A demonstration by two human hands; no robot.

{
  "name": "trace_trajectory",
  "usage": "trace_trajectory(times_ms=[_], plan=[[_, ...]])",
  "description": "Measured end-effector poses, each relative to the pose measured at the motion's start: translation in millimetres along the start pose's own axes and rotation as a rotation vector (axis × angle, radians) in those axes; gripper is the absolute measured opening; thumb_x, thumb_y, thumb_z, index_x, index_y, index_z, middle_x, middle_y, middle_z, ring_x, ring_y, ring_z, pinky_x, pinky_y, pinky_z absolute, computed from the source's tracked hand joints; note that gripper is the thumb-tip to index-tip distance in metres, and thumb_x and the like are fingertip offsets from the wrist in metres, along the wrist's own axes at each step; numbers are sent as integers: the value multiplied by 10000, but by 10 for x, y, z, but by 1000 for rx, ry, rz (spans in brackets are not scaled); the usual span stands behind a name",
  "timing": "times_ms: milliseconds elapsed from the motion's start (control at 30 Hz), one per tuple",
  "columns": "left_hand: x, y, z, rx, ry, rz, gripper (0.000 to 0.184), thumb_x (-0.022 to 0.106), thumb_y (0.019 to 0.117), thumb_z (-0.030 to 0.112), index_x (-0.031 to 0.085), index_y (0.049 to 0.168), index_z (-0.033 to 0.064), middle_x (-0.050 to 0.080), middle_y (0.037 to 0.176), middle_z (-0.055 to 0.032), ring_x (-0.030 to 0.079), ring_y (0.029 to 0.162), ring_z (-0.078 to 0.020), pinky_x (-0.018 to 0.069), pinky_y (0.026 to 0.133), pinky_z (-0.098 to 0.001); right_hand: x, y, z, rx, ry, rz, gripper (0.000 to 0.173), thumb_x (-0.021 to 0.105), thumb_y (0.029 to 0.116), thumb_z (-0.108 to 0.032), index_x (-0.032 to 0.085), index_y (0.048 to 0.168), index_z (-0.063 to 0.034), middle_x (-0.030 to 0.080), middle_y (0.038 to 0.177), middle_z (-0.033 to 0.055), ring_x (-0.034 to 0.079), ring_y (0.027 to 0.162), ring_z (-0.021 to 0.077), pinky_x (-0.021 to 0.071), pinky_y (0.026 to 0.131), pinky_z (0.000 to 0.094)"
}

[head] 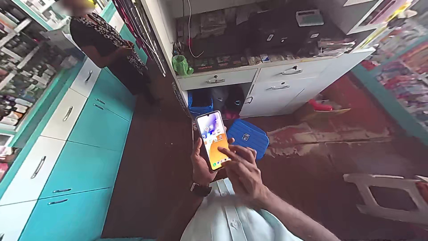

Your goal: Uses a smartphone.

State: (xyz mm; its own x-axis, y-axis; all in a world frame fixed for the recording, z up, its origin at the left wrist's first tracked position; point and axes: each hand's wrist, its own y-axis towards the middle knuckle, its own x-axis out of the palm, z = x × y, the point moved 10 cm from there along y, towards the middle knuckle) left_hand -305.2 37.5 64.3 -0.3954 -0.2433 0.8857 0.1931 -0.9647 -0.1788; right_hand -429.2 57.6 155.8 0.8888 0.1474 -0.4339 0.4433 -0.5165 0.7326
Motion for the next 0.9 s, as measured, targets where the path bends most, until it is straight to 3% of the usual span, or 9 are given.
trace_trajectory(times_ms=[133,200,233,333,433,533,633,800,900], plan=[[-19,-27,28,17,4,14,538,337,1052,490,570,1321,86,693,1208,-192,710,1079,-320,609,865,-501,-46,-19,198,194,-176,-8,257,421,1036,-229,658,1011,-132,689,1330,71,653,974,197,469,830,368],[43,8,-51,-36,-60,-163,646,406,1015,560,509,1419,66,594,1352,-270,658,1146,-418,581,901,-552,90,-75,-14,76,-116,-102,250,462,1028,-212,691,1021,-112,733,950,69,658,701,200,540,640,377],[80,17,-93,-64,-60,-213,692,362,1006,586,468,1452,68,550,1400,-289,645,1151,-447,582,888,-561,182,-110,-222,-63,-22,-179,231,468,1035,-207,679,1024,-114,734,916,36,658,650,184,551,590,357],[151,15,-137,-104,-79,-244,714,300,1006,592,439,1473,69,521,1422,-306,641,1139,-469,581,869,-567,199,-118,-537,-295,141,-222,188,478,1029,-181,653,992,-122,749,1166,75,641,644,170,490,568,310],[160,-22,-137,-110,-49,-232,717,299,1006,608,456,1459,75,557,1389,-293,663,1114,-435,591,868,-533,54,-62,-286,-157,91,-121,191,473,1042,-167,652,1008,-112,733,1232,88,709,761,149,540,648,285],[52,-18,-125,-100,-32,-160,694,322,1018,589,442,1466,73,542,1407,-292,637,1166,-440,580,891,-553,-10,-11,-87,-32,31,-69,212,433,1041,-153,622,964,-94,725,1252,92,689,714,119,519,606,264],[18,-38,-79,-60,-39,-85,574,417,1016,503,531,1381,76,640,1298,-240,679,1133,-369,598,889,-512,-3,132,48,53,-49,-119,277,402,1033,-130,655,1093,-36,745,1149,101,638,632,136,494,542,293],[92,-53,0,-4,-45,-100,459,487,1009,434,617,1257,70,717,1143,-173,729,1022,-273,620,848,-450,153,293,81,76,-144,-255,297,386,1028,-146,657,1132,-81,682,1350,55,677,655,146,492,518,334],[83,-61,6,-10,-59,-95,460,454,1022,437,625,1251,76,718,1146,-168,728,1027,-267,619,850,-446,159,312,76,69,-146,-251,299,378,1023,-147,651,1132,-93,688,1338,48,659,630,149,475,501,343]])
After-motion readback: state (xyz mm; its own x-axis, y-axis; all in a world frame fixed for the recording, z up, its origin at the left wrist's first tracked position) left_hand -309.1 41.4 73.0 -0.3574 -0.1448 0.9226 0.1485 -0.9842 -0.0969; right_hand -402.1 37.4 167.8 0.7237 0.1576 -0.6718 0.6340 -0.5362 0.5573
